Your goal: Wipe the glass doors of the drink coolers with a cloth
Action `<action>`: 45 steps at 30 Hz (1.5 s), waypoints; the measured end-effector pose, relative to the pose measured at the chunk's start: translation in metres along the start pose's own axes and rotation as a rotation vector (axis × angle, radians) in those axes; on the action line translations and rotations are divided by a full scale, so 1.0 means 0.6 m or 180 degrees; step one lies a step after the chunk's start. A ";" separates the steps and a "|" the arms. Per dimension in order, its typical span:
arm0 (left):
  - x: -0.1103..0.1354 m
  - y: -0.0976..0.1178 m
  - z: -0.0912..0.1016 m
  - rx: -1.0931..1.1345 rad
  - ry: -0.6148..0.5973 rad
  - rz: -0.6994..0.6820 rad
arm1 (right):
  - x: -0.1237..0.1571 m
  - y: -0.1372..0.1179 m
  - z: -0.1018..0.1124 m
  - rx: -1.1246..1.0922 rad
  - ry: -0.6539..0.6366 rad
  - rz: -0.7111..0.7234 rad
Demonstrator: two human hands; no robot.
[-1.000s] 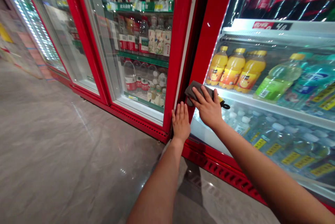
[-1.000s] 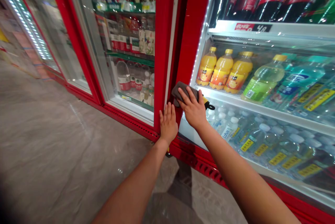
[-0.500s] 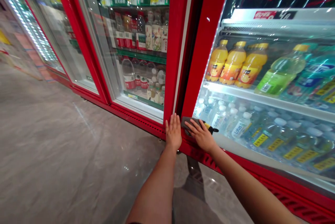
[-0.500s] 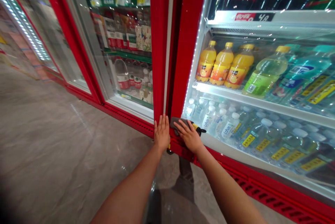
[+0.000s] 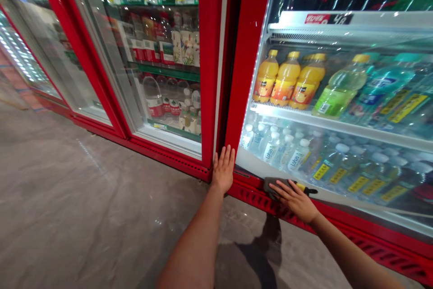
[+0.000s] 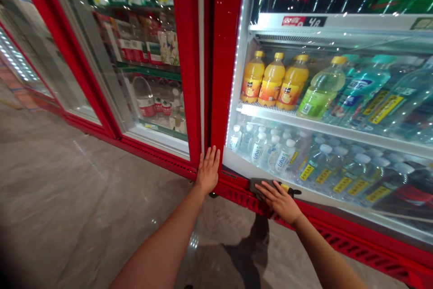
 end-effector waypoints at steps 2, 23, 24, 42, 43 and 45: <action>-0.009 0.004 0.006 -0.0004 0.0004 -0.0032 | 0.003 -0.003 0.004 -0.0014 0.0051 0.0040; -0.074 0.080 0.019 0.0187 0.0472 -0.0539 | -0.004 0.128 0.128 0.0605 0.0113 -0.0923; -0.077 0.079 0.020 0.0181 0.0495 -0.0498 | 0.001 0.149 0.145 0.0789 0.0282 -0.1273; -0.072 0.032 0.030 -0.0030 0.0623 0.0190 | -0.214 0.085 0.095 0.0597 0.0675 -0.1187; -0.069 0.027 0.031 -0.0046 0.0602 0.0215 | -0.242 0.082 0.090 0.0542 0.0725 -0.1136; -0.063 0.016 0.032 -0.0070 0.0544 0.0271 | -0.297 0.077 0.081 0.0438 0.0826 -0.1030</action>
Point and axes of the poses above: each hand's wrist, its own x-axis away from the middle knuckle, its own z-axis out of the back of the hand, y = z × x, the point moved 1 cm from there along -x, towards the middle knuckle, and after that the axes turned 6 degrees about y, right-handed, at the moved point
